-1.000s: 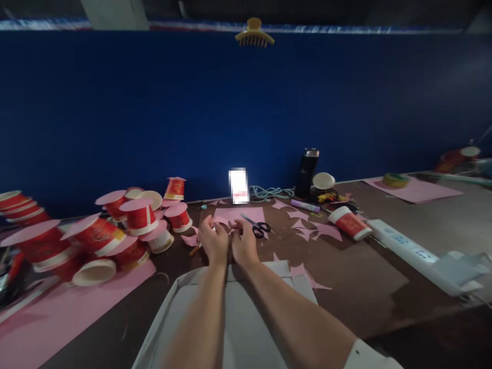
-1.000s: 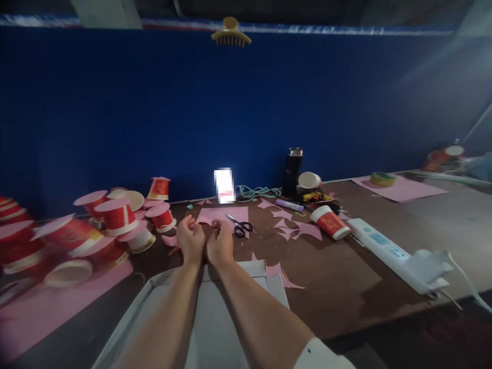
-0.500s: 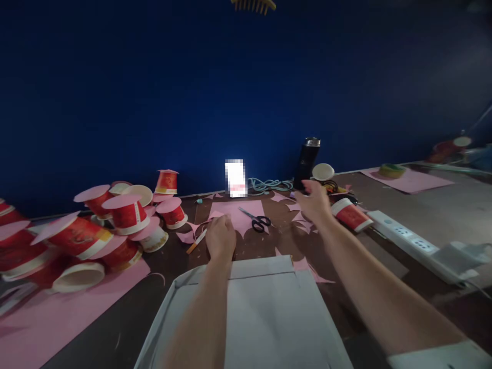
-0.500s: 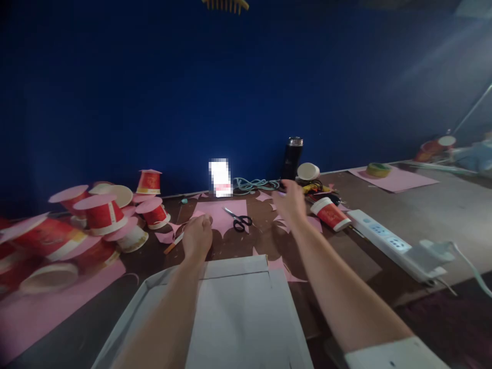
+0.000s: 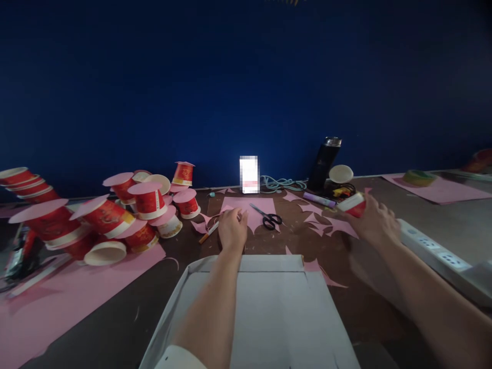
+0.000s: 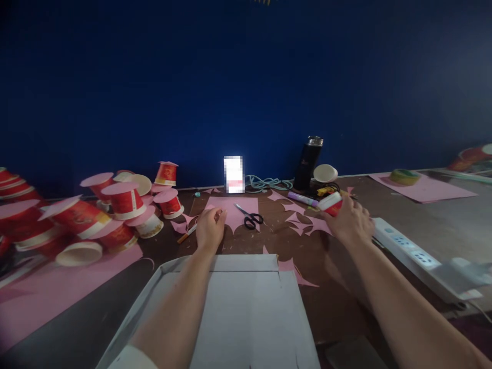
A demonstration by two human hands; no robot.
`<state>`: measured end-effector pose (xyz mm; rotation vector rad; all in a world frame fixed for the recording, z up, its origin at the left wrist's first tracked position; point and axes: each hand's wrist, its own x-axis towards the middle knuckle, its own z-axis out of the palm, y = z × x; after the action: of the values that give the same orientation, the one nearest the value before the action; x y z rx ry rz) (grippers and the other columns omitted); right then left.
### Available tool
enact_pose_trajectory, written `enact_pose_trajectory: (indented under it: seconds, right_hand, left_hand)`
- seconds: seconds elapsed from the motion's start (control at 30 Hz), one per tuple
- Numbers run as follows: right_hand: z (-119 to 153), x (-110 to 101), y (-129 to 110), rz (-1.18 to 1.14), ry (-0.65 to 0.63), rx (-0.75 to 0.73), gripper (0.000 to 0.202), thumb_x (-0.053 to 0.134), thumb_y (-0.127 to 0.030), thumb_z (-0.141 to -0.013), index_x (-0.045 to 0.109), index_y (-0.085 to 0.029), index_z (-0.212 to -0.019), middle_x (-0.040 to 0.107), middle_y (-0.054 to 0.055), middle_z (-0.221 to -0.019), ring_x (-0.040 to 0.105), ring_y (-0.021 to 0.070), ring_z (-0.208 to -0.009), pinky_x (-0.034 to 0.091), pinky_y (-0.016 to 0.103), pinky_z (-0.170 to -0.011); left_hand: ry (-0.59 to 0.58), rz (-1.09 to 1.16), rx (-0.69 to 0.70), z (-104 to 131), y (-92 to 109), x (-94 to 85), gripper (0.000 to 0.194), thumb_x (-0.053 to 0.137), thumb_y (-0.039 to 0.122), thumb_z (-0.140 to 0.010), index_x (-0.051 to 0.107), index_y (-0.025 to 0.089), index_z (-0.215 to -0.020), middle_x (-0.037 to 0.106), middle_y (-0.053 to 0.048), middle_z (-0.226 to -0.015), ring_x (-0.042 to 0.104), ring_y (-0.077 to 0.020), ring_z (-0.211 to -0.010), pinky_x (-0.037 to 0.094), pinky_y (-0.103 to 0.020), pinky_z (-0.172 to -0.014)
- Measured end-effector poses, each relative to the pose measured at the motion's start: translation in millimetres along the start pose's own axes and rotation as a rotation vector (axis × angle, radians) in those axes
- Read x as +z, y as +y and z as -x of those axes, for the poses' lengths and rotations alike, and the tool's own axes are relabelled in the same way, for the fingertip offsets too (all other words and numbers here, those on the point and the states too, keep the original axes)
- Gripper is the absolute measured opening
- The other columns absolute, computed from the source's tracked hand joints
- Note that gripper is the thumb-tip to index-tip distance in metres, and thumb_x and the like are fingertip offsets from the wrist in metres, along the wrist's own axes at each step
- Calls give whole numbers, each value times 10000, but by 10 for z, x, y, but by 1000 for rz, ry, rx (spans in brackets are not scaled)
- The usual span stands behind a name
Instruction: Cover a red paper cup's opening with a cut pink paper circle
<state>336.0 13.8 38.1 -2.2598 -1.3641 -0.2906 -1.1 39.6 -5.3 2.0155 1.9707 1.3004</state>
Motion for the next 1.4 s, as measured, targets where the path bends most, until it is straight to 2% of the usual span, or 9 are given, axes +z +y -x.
enact_pose_trajectory:
  seconds: [0.23, 0.37, 0.47, 0.57, 0.8, 1.0, 1.13, 1.27, 1.4]
  right_hand:
    - [393, -18, -1604, -912, -23, -210, 677, 680, -490, -661, 495, -183, -1236, 611, 114, -1065, 584, 251, -914, 459, 418, -809]
    - [779, 287, -2145, -969, -88, -286, 660, 695, -402, -666, 496, -206, -1264, 575, 118, -1081, 548, 275, -989, 448, 430, -853]
    - [958, 562, -2162, -886, -119, -341, 686, 698, -336, -663, 465, -231, -1300, 544, 115, -1096, 533, 290, -1028, 436, 447, -882]
    - [998, 734, -2073, -825, -162, -384, 708, 690, -305, -664, 433, -194, -1314, 534, 137, -1164, 527, 292, -1068, 427, 452, -905]
    - [920, 697, -2002, -829, -196, -424, 546, 710, -371, -667, 553, -211, -1165, 602, 87, -1064, 565, 251, -985, 436, 431, -889]
    - [835, 617, -1981, -1130, -171, -207, 690, 744, -453, -615, 530, -183, -1213, 525, 129, -1193, 563, 246, -1043, 474, 396, -894]
    - [803, 634, -2003, -1439, -319, 41, 687, 714, -482, -642, 477, -182, -1213, 531, 127, -1216, 622, 213, -948, 551, 333, -747]
    - [856, 679, -2048, -1573, -584, -55, 523, 720, -451, -646, 528, -190, -1056, 635, 55, -996, 640, 173, -806, 553, 290, -642]
    - [889, 669, -2074, -1614, -599, -75, 438, 733, -431, -629, 565, -173, -940, 647, 17, -824, 616, 134, -698, 520, 259, -633]
  left_hand:
    - [84, 346, -250, -48, -24, -35, 373, 481, 433, -839, 635, 158, -1040, 670, -73, -890, 601, -189, -802, 453, -317, -761]
    - [271, 411, -315, -67, -56, -131, 329, 434, 339, -869, 607, 134, -1061, 652, -109, -997, 597, -193, -898, 460, -309, -802]
    - [386, 318, -138, -57, -51, -163, 309, 441, 274, -868, 596, 128, -1092, 624, -129, -1043, 561, -203, -975, 442, -315, -861]
    - [309, 245, 1, -47, -40, -141, 279, 420, 248, -881, 628, 131, -1027, 628, -128, -1006, 557, -205, -965, 437, -322, -872]
    - [169, 215, 74, -35, -69, -130, 296, 379, 265, -910, 655, 160, -893, 660, -95, -899, 584, -202, -890, 441, -319, -836]
    - [161, 300, -34, -17, -84, -161, 253, 429, 242, -870, 650, 162, -966, 674, -97, -933, 615, -208, -902, 460, -332, -836]
    - [68, 621, -249, -5, -24, -151, 227, 475, 287, -843, 638, 164, -943, 690, -62, -769, 658, -191, -719, 508, -314, -704]
    - [-60, 698, -186, 30, 121, -211, 168, 524, 241, -800, 657, 160, -865, 700, -60, -769, 652, -176, -716, 495, -274, -676]
    - [-118, 638, -130, 63, 199, -253, 157, 536, 233, -782, 672, 162, -817, 697, -46, -762, 626, -163, -722, 466, -255, -682]
